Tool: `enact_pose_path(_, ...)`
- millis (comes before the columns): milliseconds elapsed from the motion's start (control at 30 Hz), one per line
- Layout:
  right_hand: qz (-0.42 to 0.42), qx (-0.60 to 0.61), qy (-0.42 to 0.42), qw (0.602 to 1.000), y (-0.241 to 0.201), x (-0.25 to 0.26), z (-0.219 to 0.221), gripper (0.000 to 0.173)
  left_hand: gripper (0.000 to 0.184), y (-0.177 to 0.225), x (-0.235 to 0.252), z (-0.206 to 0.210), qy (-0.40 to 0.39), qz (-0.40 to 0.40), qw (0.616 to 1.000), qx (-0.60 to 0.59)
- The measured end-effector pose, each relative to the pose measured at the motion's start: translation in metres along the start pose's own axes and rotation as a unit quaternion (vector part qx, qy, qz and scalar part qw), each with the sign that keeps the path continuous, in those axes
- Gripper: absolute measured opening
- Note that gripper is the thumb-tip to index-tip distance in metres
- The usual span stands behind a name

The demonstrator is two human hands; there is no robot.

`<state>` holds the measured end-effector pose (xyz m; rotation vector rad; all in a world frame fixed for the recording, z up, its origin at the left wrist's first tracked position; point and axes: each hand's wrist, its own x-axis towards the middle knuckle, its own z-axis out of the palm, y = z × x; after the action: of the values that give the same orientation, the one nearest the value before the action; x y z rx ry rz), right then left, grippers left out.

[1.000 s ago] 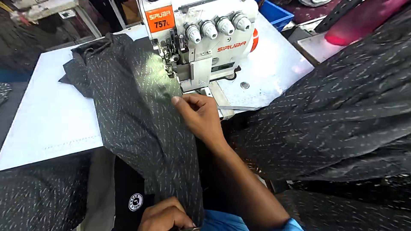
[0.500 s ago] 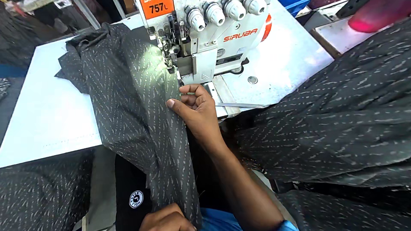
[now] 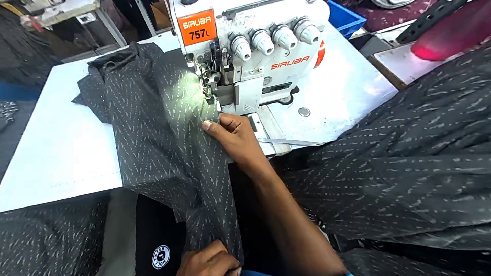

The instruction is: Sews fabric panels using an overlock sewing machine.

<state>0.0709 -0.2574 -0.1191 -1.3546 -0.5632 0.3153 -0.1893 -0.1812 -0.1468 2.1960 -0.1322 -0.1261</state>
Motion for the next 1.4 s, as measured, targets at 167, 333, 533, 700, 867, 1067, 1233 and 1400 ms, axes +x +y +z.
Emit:
enact_pose_path(167, -0.001, 0.033, 0.009, 0.999, 0.007, -0.003, 0.000, 0.023, 0.013, 0.005, 0.007, 0.007, 0.010, 0.003, 0.999, 0.042)
enact_pose_path(333, 0.005, 0.072, 0.073, 0.995, 0.008, 0.003, 0.009, 0.023, 0.010, 0.006, 0.030, 0.001, 0.078, 0.013, 0.996, 0.052)
enact_pose_path(533, 0.028, 0.121, -0.006, 0.992, 0.003, -0.020, 0.006, 0.019, 0.009, 0.000, 0.038, -0.004, 0.096, 0.018, 0.994, 0.054)
enact_pose_path(700, 0.101, 0.220, -0.047, 0.969, -0.003, -0.005, -0.002, 0.026, 0.008, 0.031, 0.036, -0.017, 0.064, 0.034, 0.997, -0.012)
enact_pose_path(867, 0.003, 0.044, 0.011, 0.999, 0.005, 0.008, -0.002, 0.031, 0.009, 0.022, 0.039, -0.009, 0.080, 0.024, 0.996, 0.034)
enact_pose_path(1067, 0.026, 0.097, 0.026, 0.995, 0.005, 0.006, 0.002, 0.027, 0.007, 0.023, 0.057, -0.014, 0.145, 0.033, 0.984, 0.098)
enact_pose_path(1233, 0.024, 0.095, 0.049, 0.994, 0.004, 0.005, 0.003, 0.025, 0.009, 0.012, 0.085, -0.028, 0.213, 0.068, 0.966, 0.133)
enact_pose_path(1400, 0.037, 0.097, 0.029, 0.994, 0.005, 0.004, 0.005, 0.027, 0.013, 0.015, 0.110, -0.051, 0.251, 0.077, 0.946, 0.188)
